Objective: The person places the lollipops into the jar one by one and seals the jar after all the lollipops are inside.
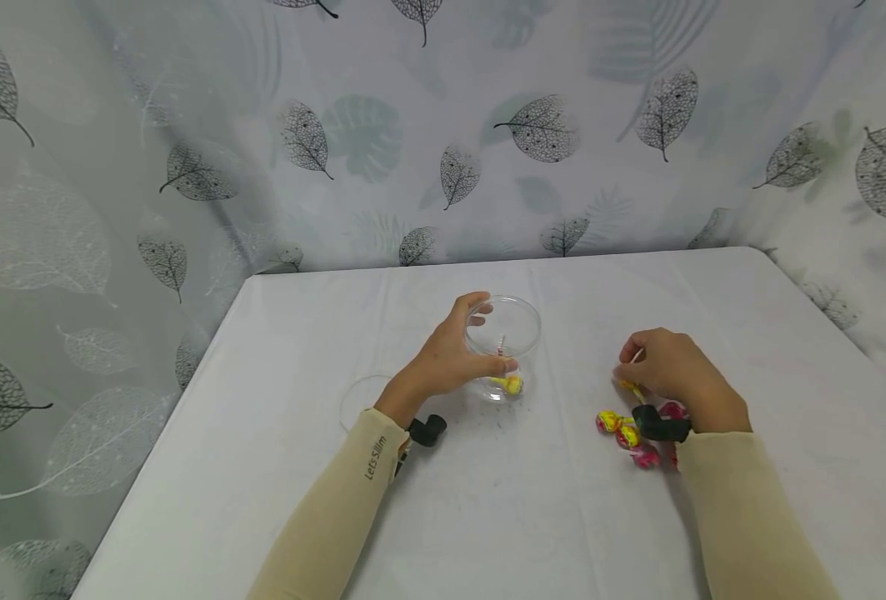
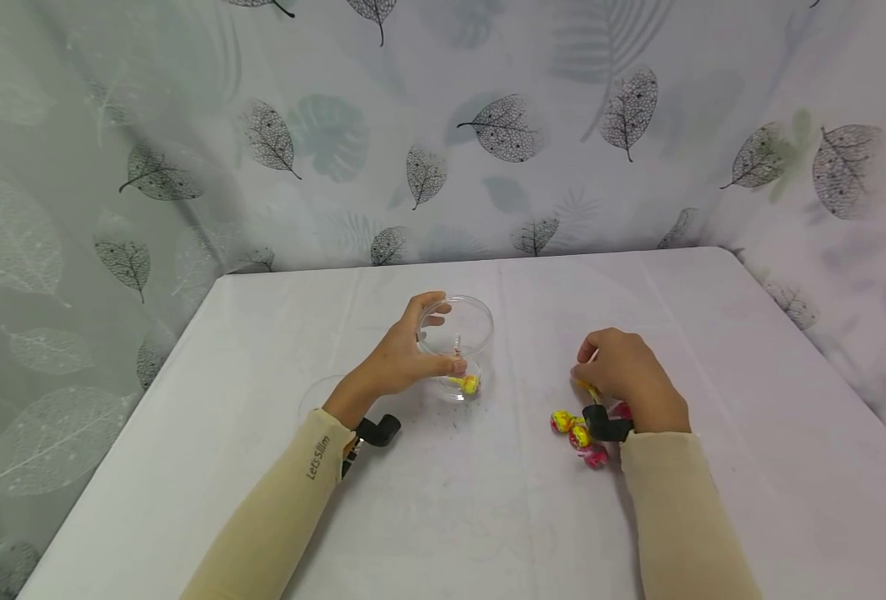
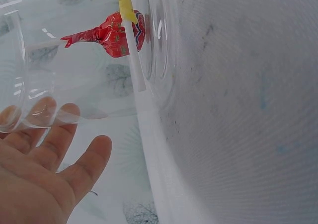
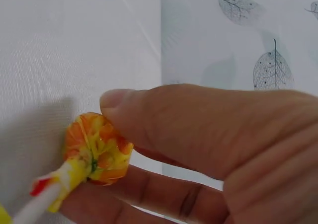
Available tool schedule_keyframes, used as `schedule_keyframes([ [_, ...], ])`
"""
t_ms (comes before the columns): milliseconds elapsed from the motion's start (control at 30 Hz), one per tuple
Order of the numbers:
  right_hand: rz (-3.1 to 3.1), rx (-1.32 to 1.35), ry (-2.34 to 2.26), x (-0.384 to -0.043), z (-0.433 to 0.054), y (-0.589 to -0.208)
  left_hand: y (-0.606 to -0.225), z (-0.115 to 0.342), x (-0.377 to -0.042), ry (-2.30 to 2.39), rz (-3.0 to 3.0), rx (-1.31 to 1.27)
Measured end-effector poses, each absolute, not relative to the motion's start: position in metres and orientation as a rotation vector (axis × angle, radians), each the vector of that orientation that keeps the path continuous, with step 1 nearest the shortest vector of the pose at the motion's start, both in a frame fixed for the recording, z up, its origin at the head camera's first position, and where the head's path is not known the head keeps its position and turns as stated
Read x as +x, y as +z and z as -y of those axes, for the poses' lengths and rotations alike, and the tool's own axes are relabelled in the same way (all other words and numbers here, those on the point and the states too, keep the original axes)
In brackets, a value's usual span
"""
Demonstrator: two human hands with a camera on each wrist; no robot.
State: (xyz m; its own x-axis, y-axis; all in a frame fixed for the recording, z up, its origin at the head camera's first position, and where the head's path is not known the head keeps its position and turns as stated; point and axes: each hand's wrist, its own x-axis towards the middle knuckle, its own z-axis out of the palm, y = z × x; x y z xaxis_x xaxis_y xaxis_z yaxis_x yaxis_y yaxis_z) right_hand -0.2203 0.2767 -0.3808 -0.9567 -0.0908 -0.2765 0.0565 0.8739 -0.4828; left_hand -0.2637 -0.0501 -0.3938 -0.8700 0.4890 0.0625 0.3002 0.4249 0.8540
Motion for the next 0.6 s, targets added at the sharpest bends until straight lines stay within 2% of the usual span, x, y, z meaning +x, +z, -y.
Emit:
schedule_keyframes([
  [600,-2.840,-0.012,-0.732,-0.2241,-0.2786,-0.3827,-0.3951,0.0498,-0.2640,1.438,-2.474,0.699],
])
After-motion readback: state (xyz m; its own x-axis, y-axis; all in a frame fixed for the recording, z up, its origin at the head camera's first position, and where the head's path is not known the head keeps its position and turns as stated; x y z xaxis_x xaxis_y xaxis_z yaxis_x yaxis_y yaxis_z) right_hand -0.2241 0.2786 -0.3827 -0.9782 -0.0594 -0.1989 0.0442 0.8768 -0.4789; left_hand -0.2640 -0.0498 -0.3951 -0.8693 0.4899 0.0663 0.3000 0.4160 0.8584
